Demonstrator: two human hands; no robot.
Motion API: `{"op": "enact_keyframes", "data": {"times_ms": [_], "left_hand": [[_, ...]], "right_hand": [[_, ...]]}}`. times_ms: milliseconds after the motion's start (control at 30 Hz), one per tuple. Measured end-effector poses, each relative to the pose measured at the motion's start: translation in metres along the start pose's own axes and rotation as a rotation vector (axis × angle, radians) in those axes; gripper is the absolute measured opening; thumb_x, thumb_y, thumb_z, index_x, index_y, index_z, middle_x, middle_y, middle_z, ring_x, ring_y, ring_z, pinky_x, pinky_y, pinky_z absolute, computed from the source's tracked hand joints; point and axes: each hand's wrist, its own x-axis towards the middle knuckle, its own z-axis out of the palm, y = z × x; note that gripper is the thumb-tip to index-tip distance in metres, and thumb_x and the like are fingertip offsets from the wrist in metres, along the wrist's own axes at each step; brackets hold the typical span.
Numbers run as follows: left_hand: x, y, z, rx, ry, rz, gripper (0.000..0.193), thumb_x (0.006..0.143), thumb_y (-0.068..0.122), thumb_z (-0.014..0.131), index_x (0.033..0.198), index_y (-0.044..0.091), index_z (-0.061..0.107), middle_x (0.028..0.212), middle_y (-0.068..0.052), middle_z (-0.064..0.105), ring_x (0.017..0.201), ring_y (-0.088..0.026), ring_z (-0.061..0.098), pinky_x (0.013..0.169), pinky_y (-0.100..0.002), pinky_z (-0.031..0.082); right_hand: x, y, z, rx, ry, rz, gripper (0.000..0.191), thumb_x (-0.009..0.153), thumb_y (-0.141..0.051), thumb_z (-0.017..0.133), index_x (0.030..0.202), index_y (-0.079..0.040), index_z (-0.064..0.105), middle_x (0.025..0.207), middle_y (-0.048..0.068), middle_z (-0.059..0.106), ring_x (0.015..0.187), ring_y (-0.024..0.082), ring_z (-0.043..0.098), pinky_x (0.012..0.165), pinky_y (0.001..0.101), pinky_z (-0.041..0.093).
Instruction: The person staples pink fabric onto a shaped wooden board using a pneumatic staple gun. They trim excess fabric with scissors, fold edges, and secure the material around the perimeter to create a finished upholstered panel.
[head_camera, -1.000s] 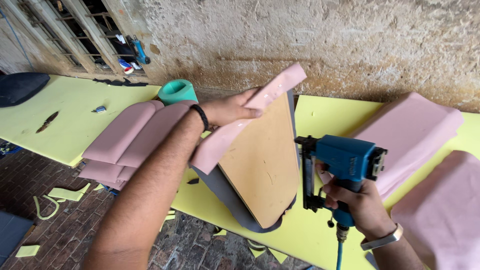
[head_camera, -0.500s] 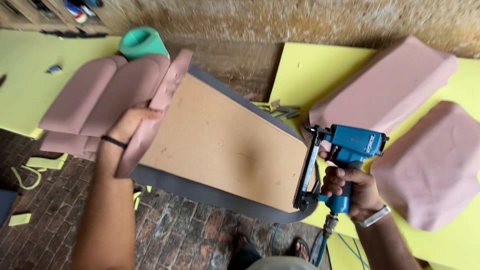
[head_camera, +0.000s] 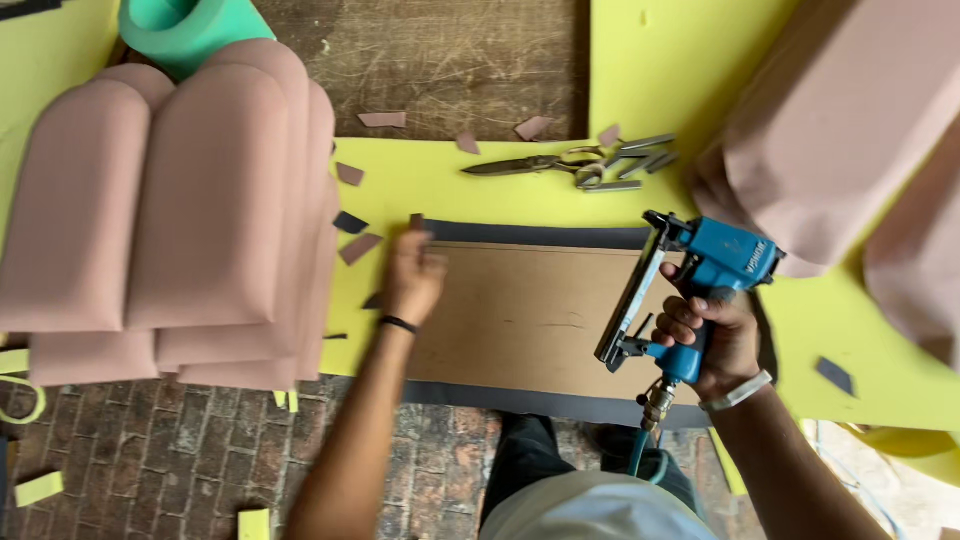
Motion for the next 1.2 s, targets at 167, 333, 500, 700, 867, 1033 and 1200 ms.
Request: {"op": "enact_keyframes", "data": {"times_ms": [167, 333, 500, 700, 867, 1033, 1200], "left_hand": [[-0.046, 0.128, 0.077, -0.013, -0.563, 0.266, 0.074, 0.088, 0.012, 0.071, 0.154, 0.002, 0.04, 0.148, -0.024, 0.055, 0.122, -0.032, 0.066, 0.096, -0.041, 0.059], [-0.033, 0.184, 0.076, 0.33, -0.671, 0.252, 0.105, 0.075, 0.013, 0.076, 0.157, 0.001, 0.012, 0.158, -0.027, 0.037, 0.102, -0.038, 0.07, 0.076, -0.041, 0.062], [0.001, 0.176, 0.091, 0.495, -0.786, 0.328, 0.091, 0.087, 0.017, 0.07, 0.16, -0.002, 0.017, 0.142, -0.027, 0.053, 0.088, -0.035, 0.074, 0.074, -0.041, 0.063], [0.054, 0.177, 0.099, 0.36, -0.732, 0.445, 0.065, 0.085, 0.028, 0.079, 0.141, 0.005, 0.053, 0.109, -0.021, 0.073, 0.09, -0.034, 0.073, 0.077, -0.044, 0.06], [0.045, 0.173, 0.069, 0.0, -0.628, 0.402, 0.032, 0.09, 0.027, 0.077, 0.118, 0.009, 0.074, 0.103, -0.012, 0.078, 0.09, -0.024, 0.077, 0.08, -0.036, 0.062], [0.072, 0.168, 0.108, -0.198, -0.486, 0.36, 0.019, 0.098, 0.022, 0.071, 0.111, 0.01, 0.077, 0.099, -0.006, 0.081, 0.086, -0.013, 0.079, 0.081, -0.028, 0.064], [0.109, 0.165, 0.166, -0.448, -0.765, -0.217, 0.018, 0.096, 0.021, 0.072, 0.104, 0.004, 0.076, 0.091, -0.007, 0.078, 0.075, -0.015, 0.076, 0.06, -0.029, 0.06]], "right_hand": [[0.037, 0.064, 0.014, -0.047, 0.12, -0.059, 0.06, 0.083, -0.015, 0.072, 0.139, 0.001, 0.057, 0.068, -0.002, 0.049, 0.059, 0.012, 0.05, 0.064, 0.0323, 0.048], [0.051, 0.081, 0.025, -0.071, 0.197, -0.08, 0.063, 0.08, -0.015, 0.071, 0.139, 0.001, 0.057, 0.069, -0.001, 0.051, 0.059, 0.013, 0.05, 0.063, 0.0294, 0.047], [0.08, 0.08, 0.019, 0.005, 0.162, -0.137, 0.057, 0.081, -0.014, 0.07, 0.134, -0.001, 0.056, 0.068, -0.002, 0.05, 0.059, 0.013, 0.051, 0.065, 0.0329, 0.05], [0.138, 0.064, -0.018, 0.255, 0.098, -0.305, 0.055, 0.086, -0.014, 0.067, 0.138, 0.002, 0.059, 0.068, -0.004, 0.051, 0.061, 0.01, 0.053, 0.066, 0.0282, 0.051], [0.141, 0.06, -0.039, 0.476, -0.265, -0.371, 0.039, 0.095, -0.012, 0.066, 0.131, 0.0, 0.056, 0.076, -0.003, 0.055, 0.064, 0.009, 0.055, 0.067, 0.0273, 0.053], [0.133, 0.078, -0.038, 0.612, -0.389, -0.318, 0.034, 0.095, -0.012, 0.067, 0.126, -0.001, 0.055, 0.076, 0.0, 0.057, 0.062, 0.01, 0.056, 0.067, 0.0295, 0.056], [0.13, 0.095, -0.03, 0.65, -0.382, -0.335, 0.034, 0.097, -0.013, 0.066, 0.125, 0.002, 0.054, 0.075, 0.0, 0.057, 0.061, 0.01, 0.056, 0.067, 0.0304, 0.057]]}}
